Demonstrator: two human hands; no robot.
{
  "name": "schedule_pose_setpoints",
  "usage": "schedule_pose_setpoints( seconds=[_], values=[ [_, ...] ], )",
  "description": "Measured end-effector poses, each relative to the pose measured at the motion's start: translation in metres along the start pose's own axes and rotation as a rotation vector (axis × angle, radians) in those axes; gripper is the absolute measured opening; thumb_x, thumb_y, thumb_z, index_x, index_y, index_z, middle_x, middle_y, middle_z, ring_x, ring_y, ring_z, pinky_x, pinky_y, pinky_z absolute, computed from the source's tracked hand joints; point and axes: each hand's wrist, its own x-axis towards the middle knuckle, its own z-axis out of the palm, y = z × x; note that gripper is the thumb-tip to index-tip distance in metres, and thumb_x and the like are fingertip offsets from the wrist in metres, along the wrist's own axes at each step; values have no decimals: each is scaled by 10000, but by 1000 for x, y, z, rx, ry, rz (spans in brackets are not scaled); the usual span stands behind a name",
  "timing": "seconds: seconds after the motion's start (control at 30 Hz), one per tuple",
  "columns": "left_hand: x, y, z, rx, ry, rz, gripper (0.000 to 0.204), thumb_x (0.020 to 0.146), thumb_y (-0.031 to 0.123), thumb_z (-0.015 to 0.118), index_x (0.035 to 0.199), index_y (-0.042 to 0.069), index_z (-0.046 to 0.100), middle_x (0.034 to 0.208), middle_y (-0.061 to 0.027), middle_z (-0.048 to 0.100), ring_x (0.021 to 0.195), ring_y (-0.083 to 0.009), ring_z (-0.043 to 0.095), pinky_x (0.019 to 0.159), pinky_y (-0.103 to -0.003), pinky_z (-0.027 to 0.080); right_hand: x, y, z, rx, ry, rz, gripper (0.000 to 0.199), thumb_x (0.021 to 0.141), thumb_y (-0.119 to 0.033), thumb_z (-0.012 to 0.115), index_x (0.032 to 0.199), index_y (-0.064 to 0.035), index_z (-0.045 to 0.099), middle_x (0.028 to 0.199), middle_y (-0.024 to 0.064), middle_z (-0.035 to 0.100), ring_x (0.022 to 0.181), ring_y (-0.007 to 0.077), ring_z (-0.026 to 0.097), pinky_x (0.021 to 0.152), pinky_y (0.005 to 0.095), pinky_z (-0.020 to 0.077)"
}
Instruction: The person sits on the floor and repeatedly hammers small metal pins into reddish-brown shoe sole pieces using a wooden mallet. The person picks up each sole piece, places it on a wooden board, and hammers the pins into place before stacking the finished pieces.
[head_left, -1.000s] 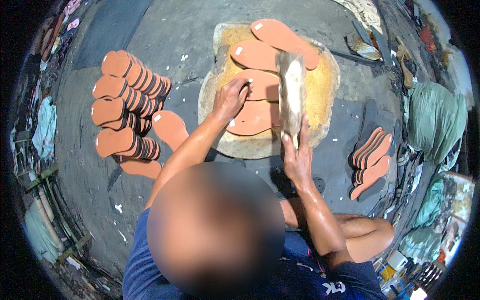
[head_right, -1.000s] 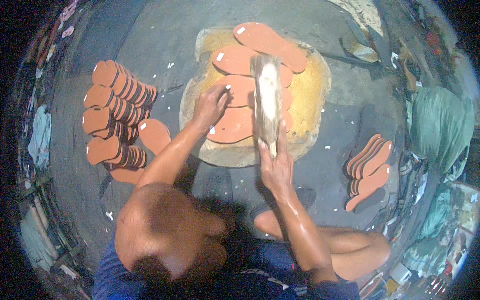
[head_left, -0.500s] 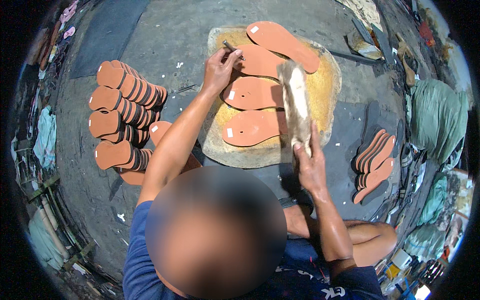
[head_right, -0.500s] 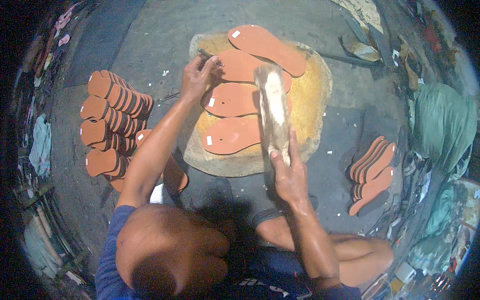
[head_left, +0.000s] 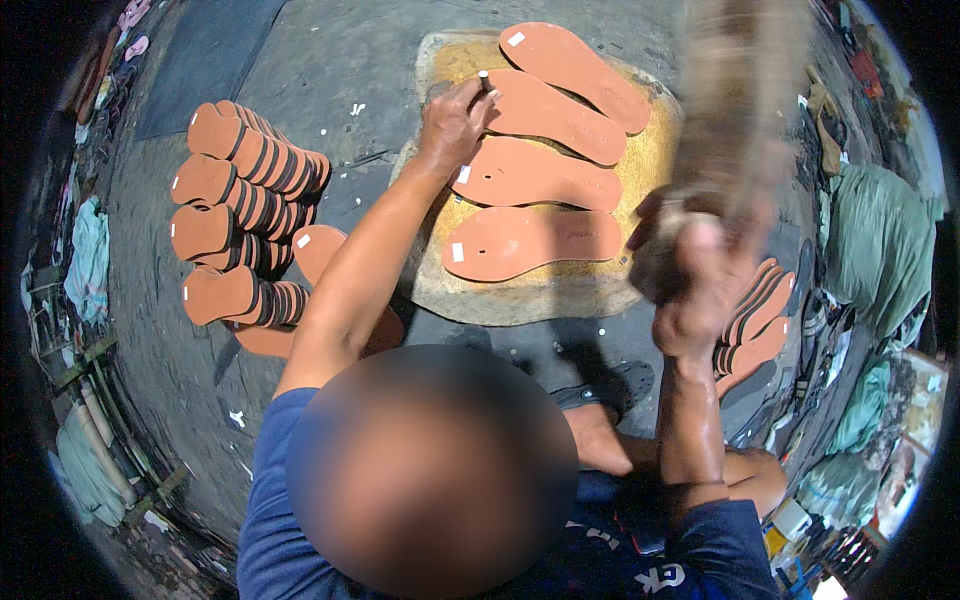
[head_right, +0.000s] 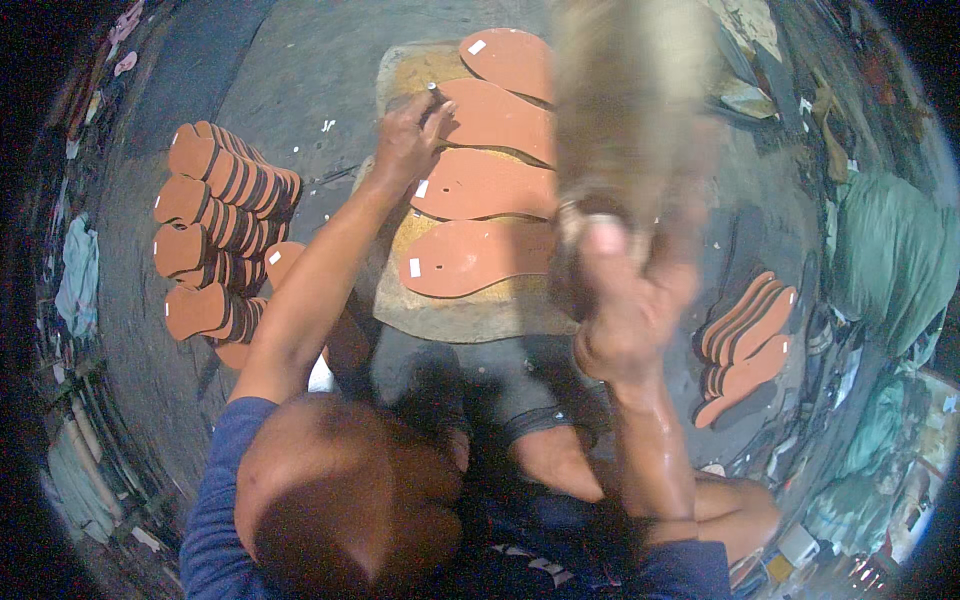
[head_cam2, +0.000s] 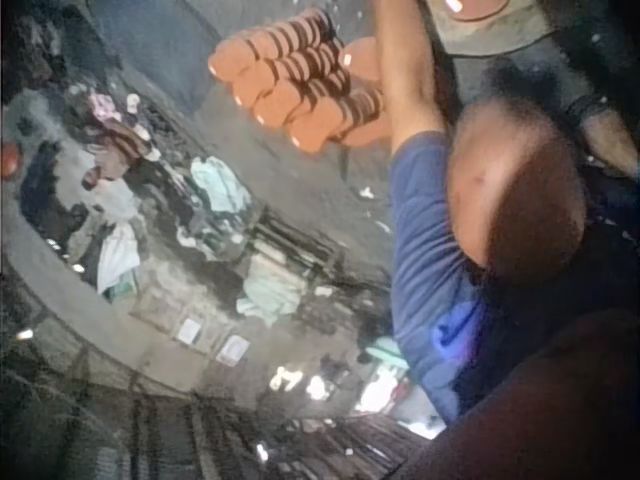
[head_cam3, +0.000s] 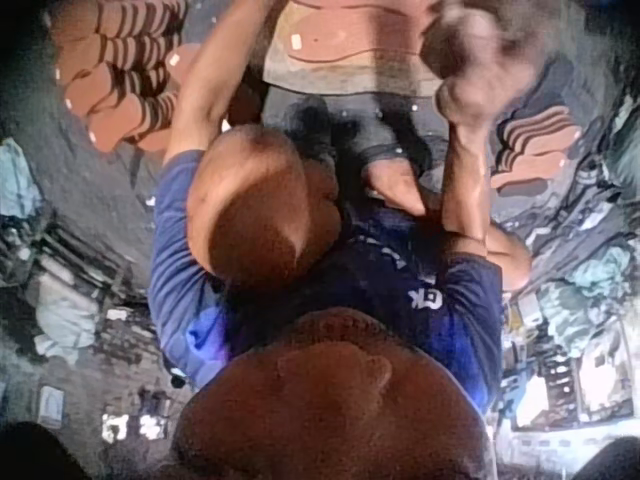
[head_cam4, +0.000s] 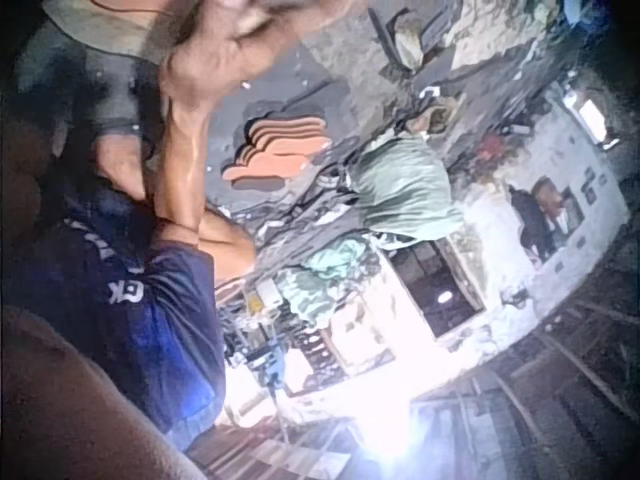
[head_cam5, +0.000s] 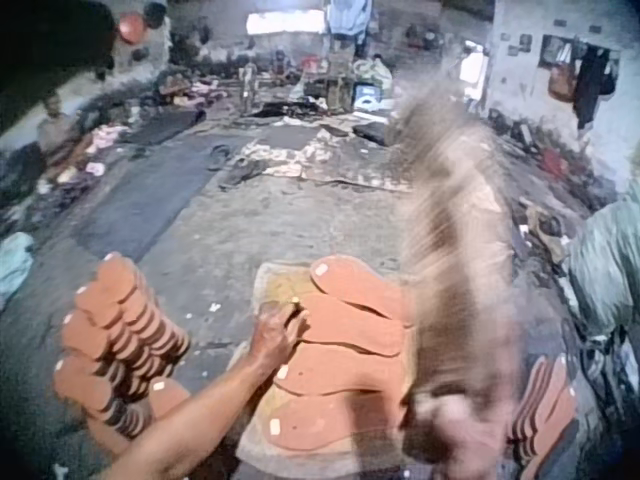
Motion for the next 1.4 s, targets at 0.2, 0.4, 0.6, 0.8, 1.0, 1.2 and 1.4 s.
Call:
schedule_pose_setpoints(
  seconds=[0.2, 0.4, 0.6, 0.8, 1.0, 1.2, 1.4],
  values=[
    [-1, 3, 9, 55, 2, 103, 253, 939, 197, 698, 1135, 38, 690, 1056, -185, 722, 926, -416, 698, 778, -484, 567, 14, 104, 36, -518, -263, -42, 530, 998, -402, 579, 1445, -150, 448, 1176, 229, 661, 1077, 426, 648, 967, 522, 524],
    [-6, -2, 7, 94, -74, 23, 272, 926, 185, 700, 1160, 45, 699, 1127, -208, 713, 1010, -418, 689, 833, -464, 565, -32, 113, 7, -723, -199, 216, 735, 1011, -384, 541, 1646, -215, 213, 1028, 347, 701, 956, 527, 684, 844, 565, 542],
    [8, 0, 6, -532, 5, -534, 300, 1002, 264, 669, 1060, -27, 710, 981, -102, 755, 897, -172, 713, 836, -329, 565, -35, 91, -23, -997, -378, 468, 729, 994, -371, 567, 1633, -206, 257, 884, 319, 719, 865, 516, 705, 789, 589, 552],
    [69, 25, -19, -922, 427, -447, 288, 1003, 287, 694, 1031, 3, 731, 940, -76, 744, 828, -132, 700, 762, -296, 580, -22, 77, -28, -942, -413, 614, 727, 992, -392, 573, 1630, -213, 274, 1045, 324, 717, 992, 525, 685, 888, 565, 546],
    [93, 10, 51, -542, 12, -276, 266, 991, 261, 707, 1049, 4, 745, 868, -80, 764, 809, -128, 729, 742, -311, 582, -8, 83, -50, -462, -91, 276, 720, 1020, -327, 561, 1637, -119, 254, 1551, 284, 448, 1454, 403, 429, 1188, 435, 339],
    [97, -9, 69, -439, -3, -286, 218, 1023, 181, 654, 1077, -26, 696, 981, -87, 716, 889, -144, 694, 791, -295, 573, 19, 78, -62, -305, -38, 249, 703, 1030, -225, 547, 1619, 2, 237, 1591, 267, 399, 1482, 322, 384, 1207, 392, 294],
    [98, -2, 72, -551, 9, -283, 226, 1012, 179, 669, 1064, -40, 688, 971, -98, 727, 876, -160, 713, 783, -306, 594, 31, 75, -58, -219, -47, 215, 705, 1024, -199, 552, 1614, 22, 236, 1570, 257, 431, 1446, 296, 424, 1185, 375, 323]
  ],
)
